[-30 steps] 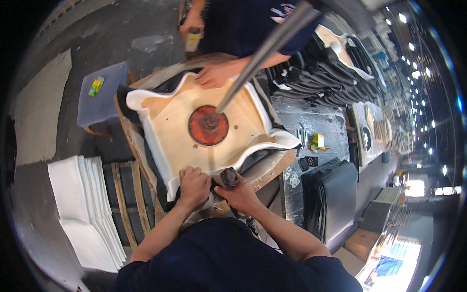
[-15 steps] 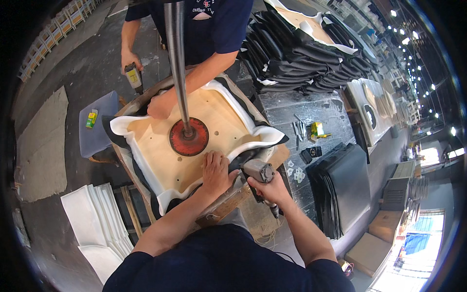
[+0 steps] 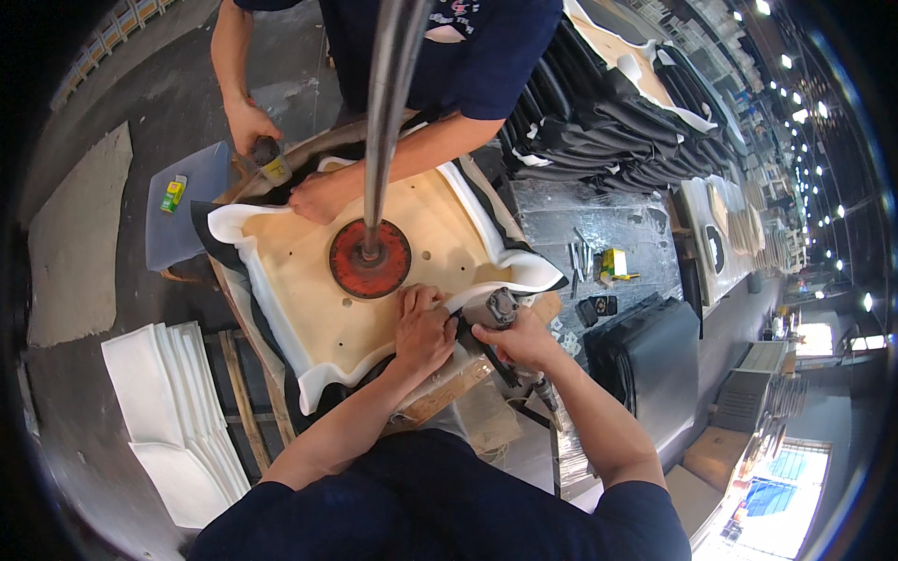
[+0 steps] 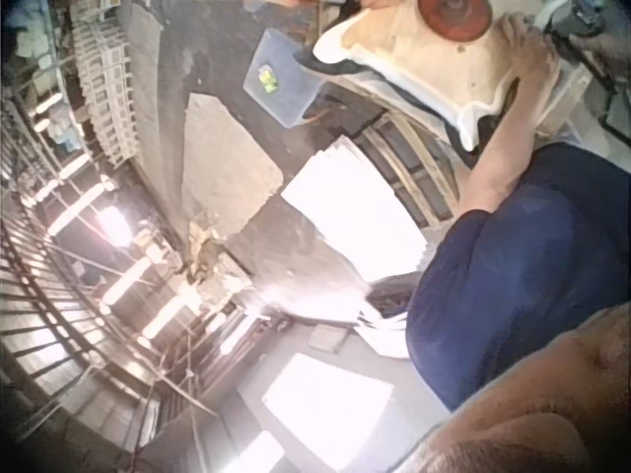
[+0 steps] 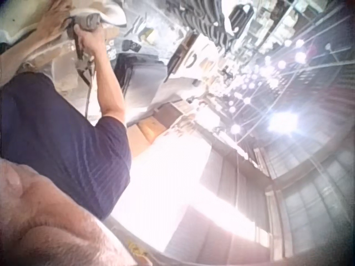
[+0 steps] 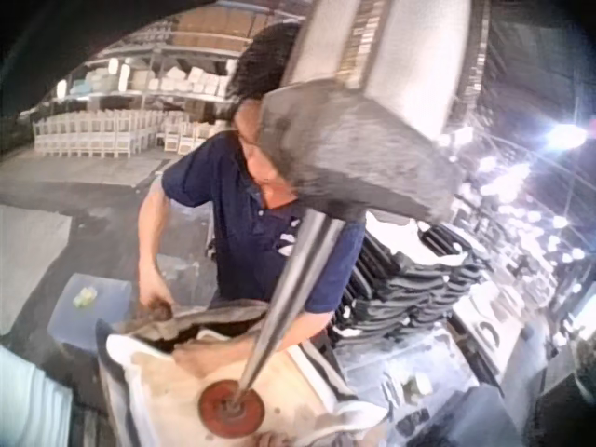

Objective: The person stretches white fabric over a chair seat base, aligns it, and uses a staple gun to secure the fabric around the edges. A coworker assists by applying adhesive and smoothing the fabric. The person repeats the process on a second seat, handling fabric, adhesive, and the staple gun throughout.

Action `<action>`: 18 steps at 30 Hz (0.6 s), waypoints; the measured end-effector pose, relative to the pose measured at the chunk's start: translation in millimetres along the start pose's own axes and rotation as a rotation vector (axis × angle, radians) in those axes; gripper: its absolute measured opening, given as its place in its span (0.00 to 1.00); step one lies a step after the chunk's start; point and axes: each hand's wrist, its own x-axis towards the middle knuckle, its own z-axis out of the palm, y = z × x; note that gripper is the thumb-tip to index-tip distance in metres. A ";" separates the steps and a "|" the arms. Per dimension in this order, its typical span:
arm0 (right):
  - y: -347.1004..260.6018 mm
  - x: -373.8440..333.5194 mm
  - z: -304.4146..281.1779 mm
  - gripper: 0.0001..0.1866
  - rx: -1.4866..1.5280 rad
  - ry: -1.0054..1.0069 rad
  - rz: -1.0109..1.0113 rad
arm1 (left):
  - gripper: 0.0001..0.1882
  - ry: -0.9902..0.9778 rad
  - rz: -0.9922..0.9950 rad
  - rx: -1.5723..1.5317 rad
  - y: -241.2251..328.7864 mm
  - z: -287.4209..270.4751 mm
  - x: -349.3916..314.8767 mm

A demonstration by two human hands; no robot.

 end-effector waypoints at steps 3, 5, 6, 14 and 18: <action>-6.6 2.9 -2.7 0.19 -0.086 -0.018 0.060 | 0.09 -0.004 -0.008 -0.024 3.9 -0.2 1.3; -13.8 5.7 -2.1 0.19 -0.143 -0.020 0.075 | 0.09 0.006 -0.005 -0.025 3.4 -0.8 1.4; -16.2 5.7 -1.1 0.19 -0.174 -0.012 0.076 | 0.09 0.011 -0.003 -0.025 3.2 -0.9 1.2; -13.3 6.7 5.9 0.19 -0.238 0.048 0.037 | 0.10 0.041 0.029 0.044 5.1 -4.3 -12.5; -8.4 0.2 4.2 0.18 -0.087 0.022 0.000 | 0.10 0.011 -0.029 0.061 1.1 -2.7 -13.5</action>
